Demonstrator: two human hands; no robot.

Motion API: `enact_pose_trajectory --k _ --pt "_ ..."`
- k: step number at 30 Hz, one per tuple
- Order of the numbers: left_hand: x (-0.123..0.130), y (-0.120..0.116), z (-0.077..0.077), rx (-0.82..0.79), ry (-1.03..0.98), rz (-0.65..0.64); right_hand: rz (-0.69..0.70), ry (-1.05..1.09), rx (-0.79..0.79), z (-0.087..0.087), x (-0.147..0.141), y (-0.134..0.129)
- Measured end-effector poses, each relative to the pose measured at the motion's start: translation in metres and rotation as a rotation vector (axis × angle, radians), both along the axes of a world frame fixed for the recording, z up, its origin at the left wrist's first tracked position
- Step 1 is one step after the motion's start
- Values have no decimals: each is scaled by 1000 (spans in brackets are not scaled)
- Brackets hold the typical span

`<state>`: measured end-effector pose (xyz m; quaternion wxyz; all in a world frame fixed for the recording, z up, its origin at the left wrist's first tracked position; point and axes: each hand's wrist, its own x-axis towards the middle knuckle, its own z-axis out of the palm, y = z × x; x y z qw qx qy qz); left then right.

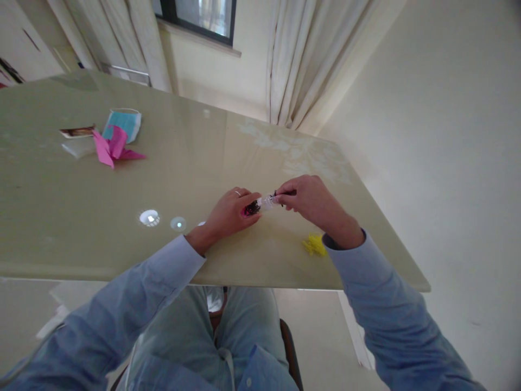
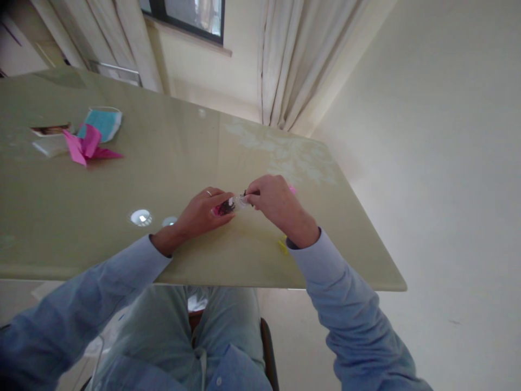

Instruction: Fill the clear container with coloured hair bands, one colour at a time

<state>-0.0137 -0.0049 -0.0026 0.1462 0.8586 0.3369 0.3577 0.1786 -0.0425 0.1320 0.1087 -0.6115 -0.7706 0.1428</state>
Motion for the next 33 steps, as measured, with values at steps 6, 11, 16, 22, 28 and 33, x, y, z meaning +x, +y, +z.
enact_pose_trajectory --k 6,11,16,22,28,33 --pt "4 -2 0 -128 -90 -21 20 34 -58 11 -2 18" --pt "8 -2 -6 -260 -206 -56 84 -62 -239 24 -1 37" --pt "10 -3 -7 -355 -272 -89 180 -122 -305 33 -1 41" --pt "10 -4 -4 -398 -280 -122 130 -68 -285 34 0 36" --pt "9 -6 0 -401 -271 -149 78 -16 -242 31 4 36" --pt "9 -7 0 -425 -295 -157 86 -16 -224 32 4 36"
